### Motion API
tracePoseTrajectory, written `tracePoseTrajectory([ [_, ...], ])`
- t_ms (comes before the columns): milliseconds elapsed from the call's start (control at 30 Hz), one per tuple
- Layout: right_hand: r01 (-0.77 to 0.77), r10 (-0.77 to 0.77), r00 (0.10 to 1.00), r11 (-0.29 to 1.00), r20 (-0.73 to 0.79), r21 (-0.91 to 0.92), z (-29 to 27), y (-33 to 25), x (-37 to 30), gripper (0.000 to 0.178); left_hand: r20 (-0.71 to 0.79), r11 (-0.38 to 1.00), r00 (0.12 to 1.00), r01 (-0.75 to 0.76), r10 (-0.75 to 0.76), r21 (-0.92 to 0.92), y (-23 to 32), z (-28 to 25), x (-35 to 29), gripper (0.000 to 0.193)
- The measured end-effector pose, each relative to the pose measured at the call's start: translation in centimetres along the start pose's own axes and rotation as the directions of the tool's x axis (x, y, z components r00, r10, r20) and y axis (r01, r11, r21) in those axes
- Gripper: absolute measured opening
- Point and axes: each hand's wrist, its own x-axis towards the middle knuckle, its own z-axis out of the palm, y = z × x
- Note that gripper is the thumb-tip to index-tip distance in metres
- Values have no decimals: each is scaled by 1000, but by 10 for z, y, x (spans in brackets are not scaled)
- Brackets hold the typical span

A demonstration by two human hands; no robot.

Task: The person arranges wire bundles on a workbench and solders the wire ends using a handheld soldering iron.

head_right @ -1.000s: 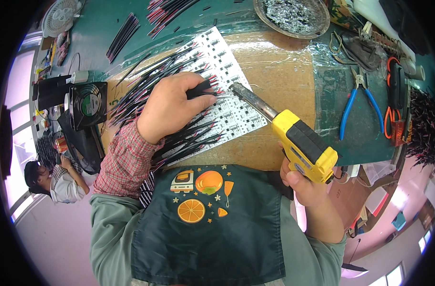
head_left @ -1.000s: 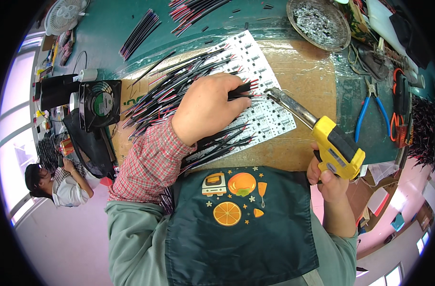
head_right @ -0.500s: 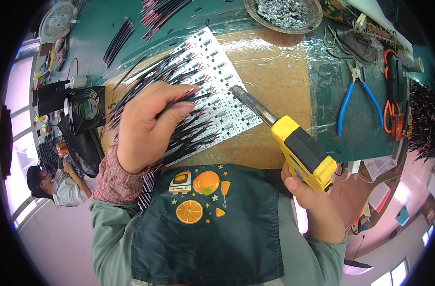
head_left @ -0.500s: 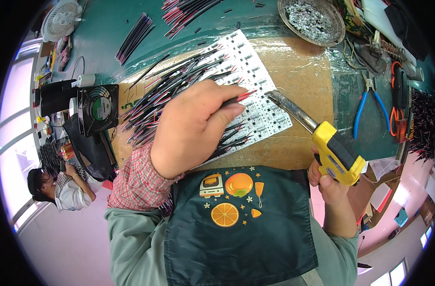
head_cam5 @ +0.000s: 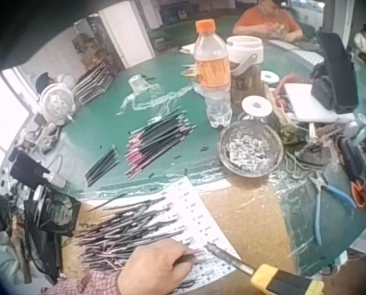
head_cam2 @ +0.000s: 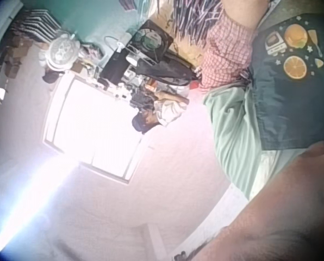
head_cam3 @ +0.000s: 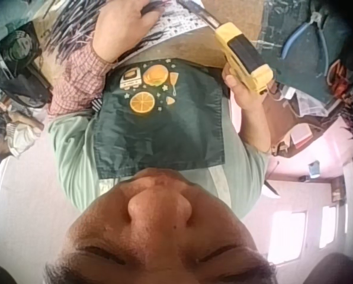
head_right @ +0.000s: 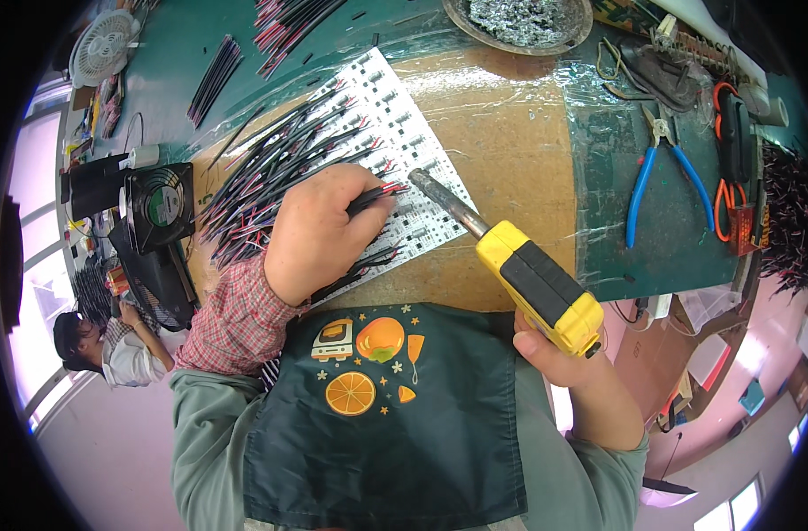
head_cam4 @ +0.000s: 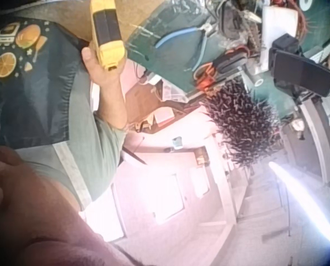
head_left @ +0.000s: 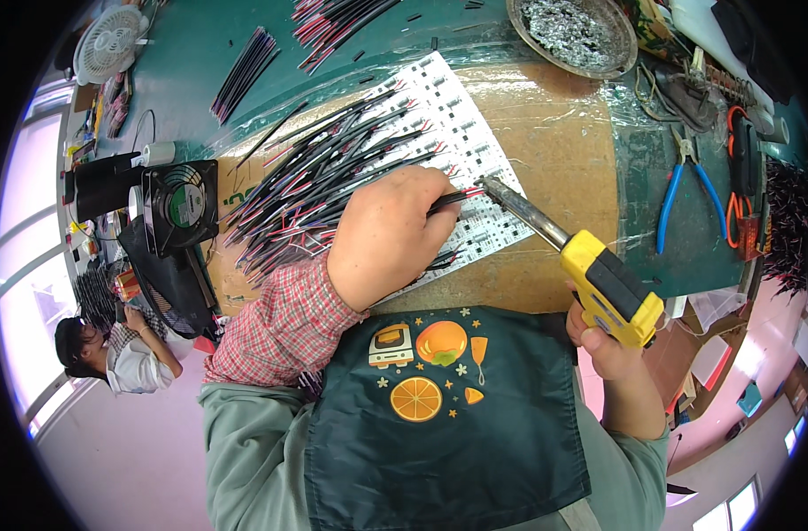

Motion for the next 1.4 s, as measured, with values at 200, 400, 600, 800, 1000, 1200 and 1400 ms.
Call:
tracePoseTrajectory([
  [200,25,-25,1000,999,-4,-30,0,4,1,74,-43,999,999,8,-10,-37,-1,4,0,13],
  [400,21,-20,1000,999,13,-47,1,1,4,68,-44,999,999,11,-13,-48,-2,6,-1,12],
  [600,-26,26,1000,999,8,-44,2,1,3,63,-41,999,999,18,-20,-41,-1,5,-1,13],
  [800,-4,4,1000,998,-10,-64,3,3,3,66,-39,999,999,15,-16,-31,-2,5,-2,13],
  [1000,0,0,1000,1000,-4,15,3,4,0,79,-37,999,999,17,-18,-28,-3,6,-2,13],
  [1200,10,-10,1000,1000,-10,-23,1,4,-3,77,-2,999,1000,31,-32,-19,-5,3,-1,14],
  [1400,-9,9,1000,999,-10,-42,0,7,-2,74,48,997,997,57,-55,-46,-8,1,1,16],
])
